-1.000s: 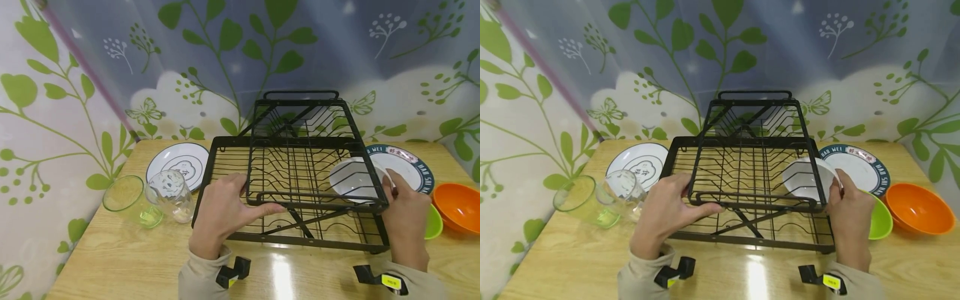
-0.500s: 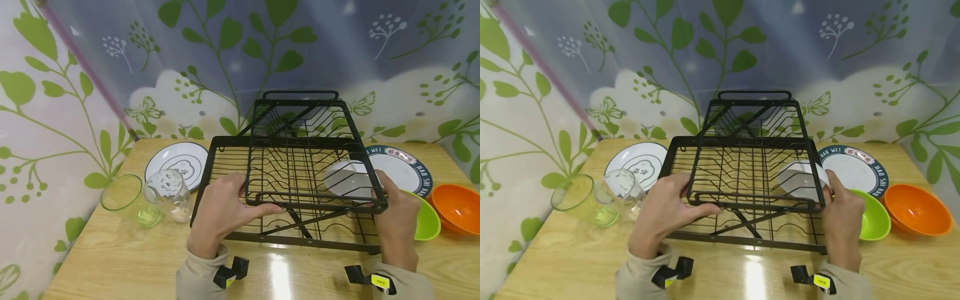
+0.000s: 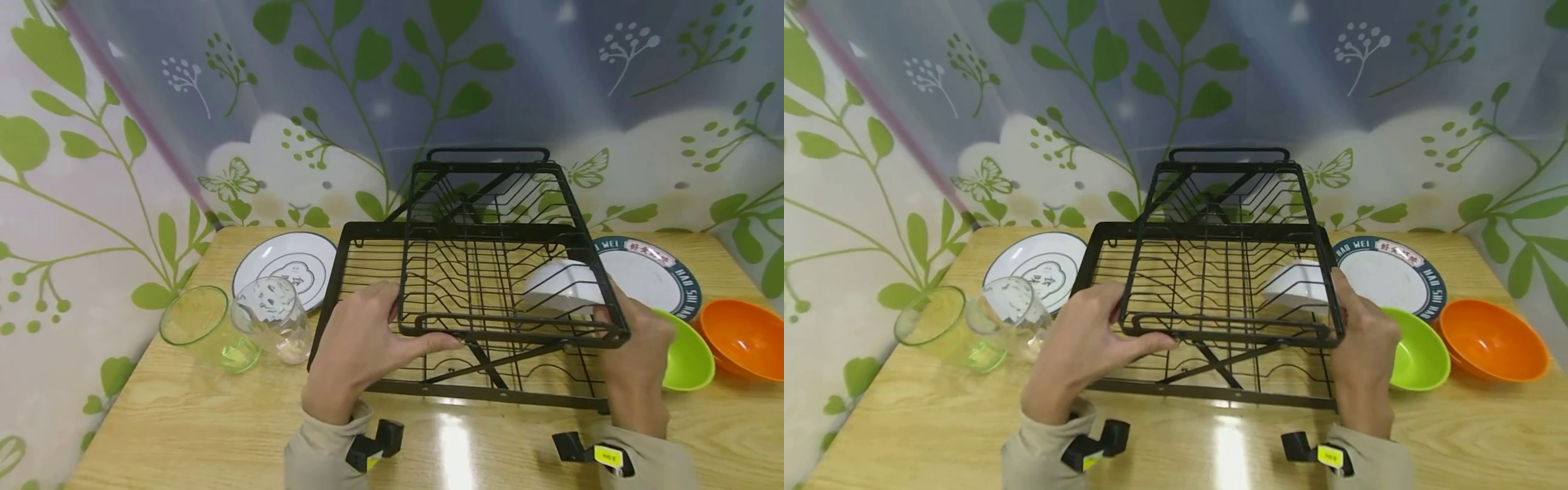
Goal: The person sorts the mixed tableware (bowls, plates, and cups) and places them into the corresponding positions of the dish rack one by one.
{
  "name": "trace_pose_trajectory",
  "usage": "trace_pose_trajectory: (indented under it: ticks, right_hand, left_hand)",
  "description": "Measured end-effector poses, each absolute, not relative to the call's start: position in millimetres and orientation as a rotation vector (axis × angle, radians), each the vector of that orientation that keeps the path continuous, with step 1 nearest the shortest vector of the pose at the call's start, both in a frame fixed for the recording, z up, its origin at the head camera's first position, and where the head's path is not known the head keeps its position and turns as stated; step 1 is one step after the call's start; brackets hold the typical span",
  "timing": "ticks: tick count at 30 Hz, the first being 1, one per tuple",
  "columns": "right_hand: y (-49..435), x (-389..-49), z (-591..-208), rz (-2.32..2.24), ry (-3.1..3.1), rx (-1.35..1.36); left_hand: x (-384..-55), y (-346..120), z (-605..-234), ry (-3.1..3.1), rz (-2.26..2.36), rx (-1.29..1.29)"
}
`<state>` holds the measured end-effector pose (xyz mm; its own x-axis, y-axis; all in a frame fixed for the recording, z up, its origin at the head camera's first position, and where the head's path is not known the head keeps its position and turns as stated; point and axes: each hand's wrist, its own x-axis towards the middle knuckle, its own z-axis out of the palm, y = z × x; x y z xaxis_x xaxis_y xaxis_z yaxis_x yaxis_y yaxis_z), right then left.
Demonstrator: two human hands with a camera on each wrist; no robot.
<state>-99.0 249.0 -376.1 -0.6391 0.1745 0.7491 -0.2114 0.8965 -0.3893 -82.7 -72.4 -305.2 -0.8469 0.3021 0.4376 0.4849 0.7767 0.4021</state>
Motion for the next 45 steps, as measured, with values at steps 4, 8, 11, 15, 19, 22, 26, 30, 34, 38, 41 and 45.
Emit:
trace_pose_trajectory:
  ticks: [4, 8, 11, 15, 19, 22, 26, 30, 34, 38, 41, 45]
  right_hand:
    - [245.7, -100.5, -376.0, 0.62, -2.224, -0.026]
    - [243.6, -101.2, -375.8, 0.65, -2.277, -0.028]
    - [240.6, -102.4, -374.9, 0.64, -2.314, -0.008]
    - [235.2, -102.4, -374.8, 0.625, -2.362, 0.001]
    - [231.4, -100.1, -376.7, 0.675, -2.409, -0.013]
    - [231.7, -99.5, -377.2, 0.652, -2.424, -0.026]
    - [234.1, -101.1, -377.4, 0.554, -2.425, 0.001]
    - [233.3, -104.8, -377.6, 0.551, -2.492, 0.038]
    - [232.8, -107.0, -377.4, 0.602, -2.571, 0.065]
    - [234.4, -106.3, -374.9, 0.681, -2.582, 0.071]
    - [238.4, -99.5, -368.7, 0.776, -2.575, -0.075]
    - [251.7, -84.4, -364.4, 0.851, -2.478, -0.54]
  left_hand:
    - [-80.1, -72.6, -301.0, -2.686, -0.689, -0.593]
    - [-75.3, -71.2, -296.4, -2.784, -0.656, -0.572]
    - [-72.7, -70.4, -294.9, -2.817, -0.615, -0.558]
    - [-72.0, -71.5, -293.6, -2.82, -0.557, -0.556]
    - [-72.5, -74.1, -295.1, -2.791, -0.46, -0.582]
    - [-73.7, -73.6, -295.3, -2.771, -0.349, -0.605]
    - [-74.8, -72.4, -292.0, -2.781, -0.254, -0.616]
    - [-73.8, -73.2, -288.9, -2.838, -0.258, -0.602]
    - [-73.5, -73.4, -287.8, -2.826, -0.258, -0.619]
    - [-74.0, -74.0, -287.8, -2.792, -0.24, -0.636]
    - [-74.7, -74.5, -287.6, -2.798, -0.235, -0.644]
    - [-75.4, -74.6, -286.0, -2.822, -0.224, -0.659]
